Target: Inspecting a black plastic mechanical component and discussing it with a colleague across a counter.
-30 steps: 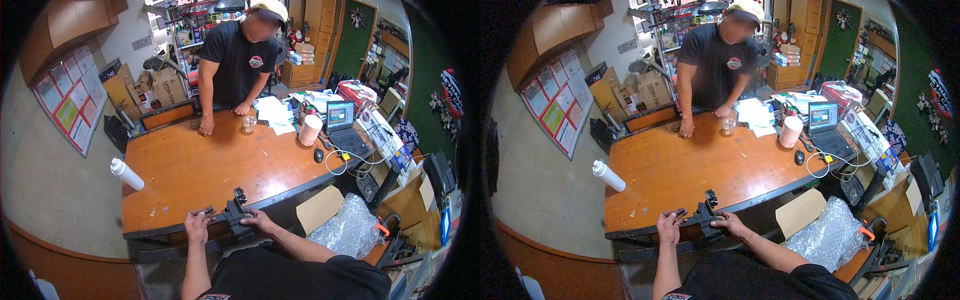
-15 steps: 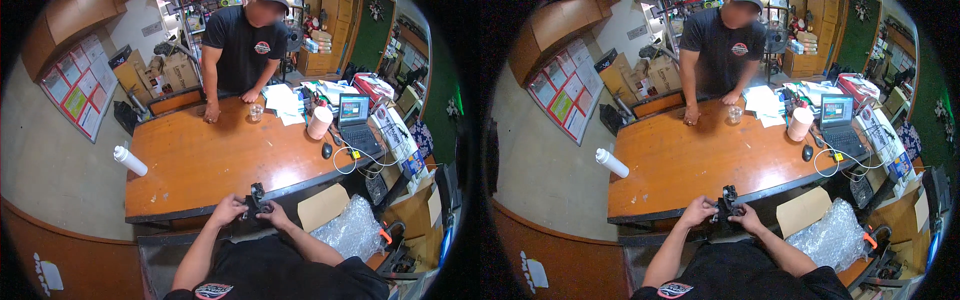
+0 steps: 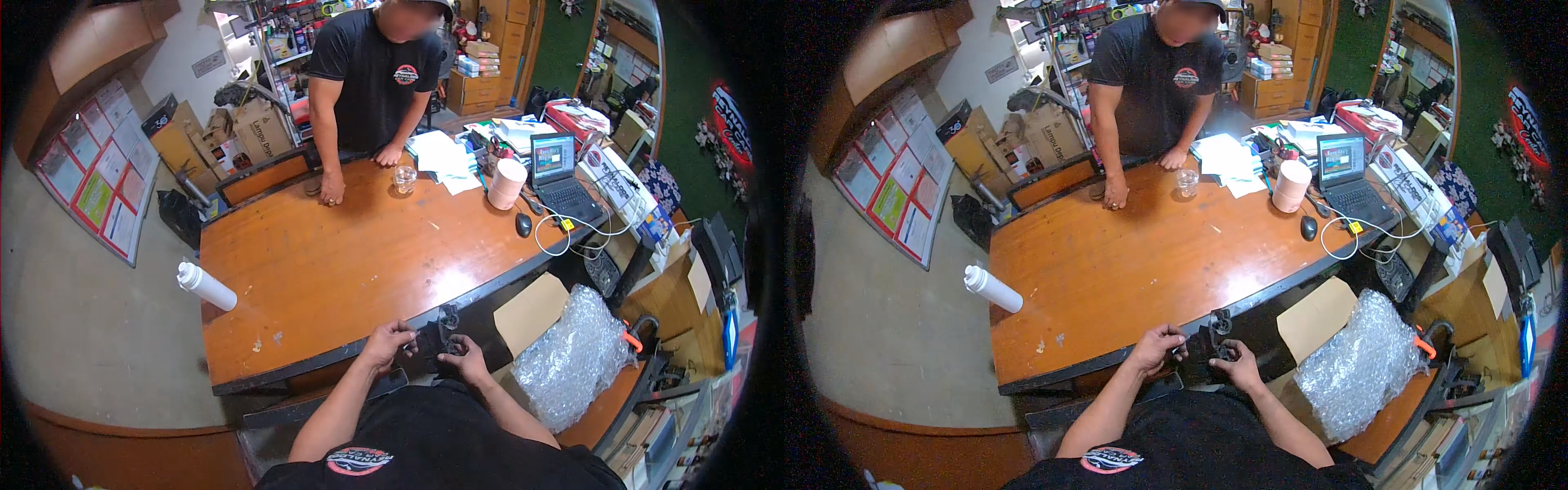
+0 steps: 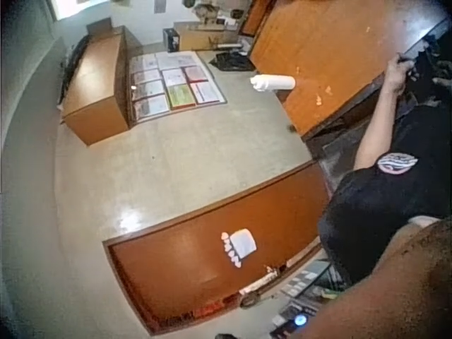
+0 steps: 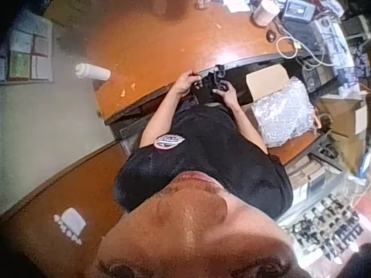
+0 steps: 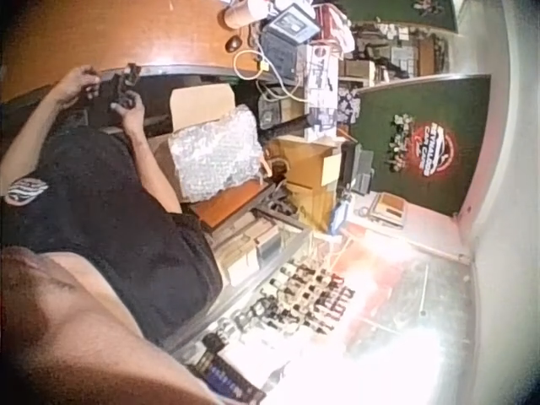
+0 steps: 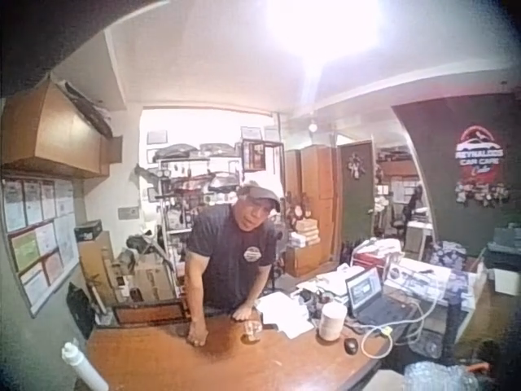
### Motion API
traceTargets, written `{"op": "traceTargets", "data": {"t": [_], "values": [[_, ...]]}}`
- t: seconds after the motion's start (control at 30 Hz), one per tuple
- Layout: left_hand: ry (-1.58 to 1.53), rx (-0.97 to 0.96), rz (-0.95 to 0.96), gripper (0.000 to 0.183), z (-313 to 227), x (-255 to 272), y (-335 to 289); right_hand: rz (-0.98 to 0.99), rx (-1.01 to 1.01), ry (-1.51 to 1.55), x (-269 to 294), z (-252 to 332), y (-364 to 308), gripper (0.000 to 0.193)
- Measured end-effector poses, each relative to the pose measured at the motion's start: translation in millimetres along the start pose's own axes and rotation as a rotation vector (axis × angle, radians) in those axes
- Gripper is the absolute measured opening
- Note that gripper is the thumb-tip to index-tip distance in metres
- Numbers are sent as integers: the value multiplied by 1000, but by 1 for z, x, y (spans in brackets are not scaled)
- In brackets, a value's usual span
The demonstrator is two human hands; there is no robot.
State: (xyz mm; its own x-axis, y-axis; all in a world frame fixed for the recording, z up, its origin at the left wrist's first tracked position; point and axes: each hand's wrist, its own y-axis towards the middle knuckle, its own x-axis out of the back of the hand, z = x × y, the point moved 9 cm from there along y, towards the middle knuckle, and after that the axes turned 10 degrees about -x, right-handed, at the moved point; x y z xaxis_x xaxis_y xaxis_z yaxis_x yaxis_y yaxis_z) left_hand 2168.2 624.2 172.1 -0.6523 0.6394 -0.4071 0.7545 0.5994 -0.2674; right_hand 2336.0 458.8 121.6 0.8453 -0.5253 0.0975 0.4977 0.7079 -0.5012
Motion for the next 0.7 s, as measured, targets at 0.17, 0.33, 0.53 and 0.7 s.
{"op": "traceTargets", "data": {"t": [0.17, 0.33, 0.53, 0.7], "values": [[-151, 32, -82, 11, 27, 47, -37, -45, -35, -28, -43, -3, -25, 70], [-88, -16, -160, 17, 8, 73, -45, -66, -8, 98, -72, -11, -24, 72], [-35, -67, -241, 16, -20, 90, -50, -114, -3, 56, -82, 20, -44, 72], [-13, -205, -244, 18, -35, 90, -41, -117, 20, -30, -74, 9, -24, 73]]}}
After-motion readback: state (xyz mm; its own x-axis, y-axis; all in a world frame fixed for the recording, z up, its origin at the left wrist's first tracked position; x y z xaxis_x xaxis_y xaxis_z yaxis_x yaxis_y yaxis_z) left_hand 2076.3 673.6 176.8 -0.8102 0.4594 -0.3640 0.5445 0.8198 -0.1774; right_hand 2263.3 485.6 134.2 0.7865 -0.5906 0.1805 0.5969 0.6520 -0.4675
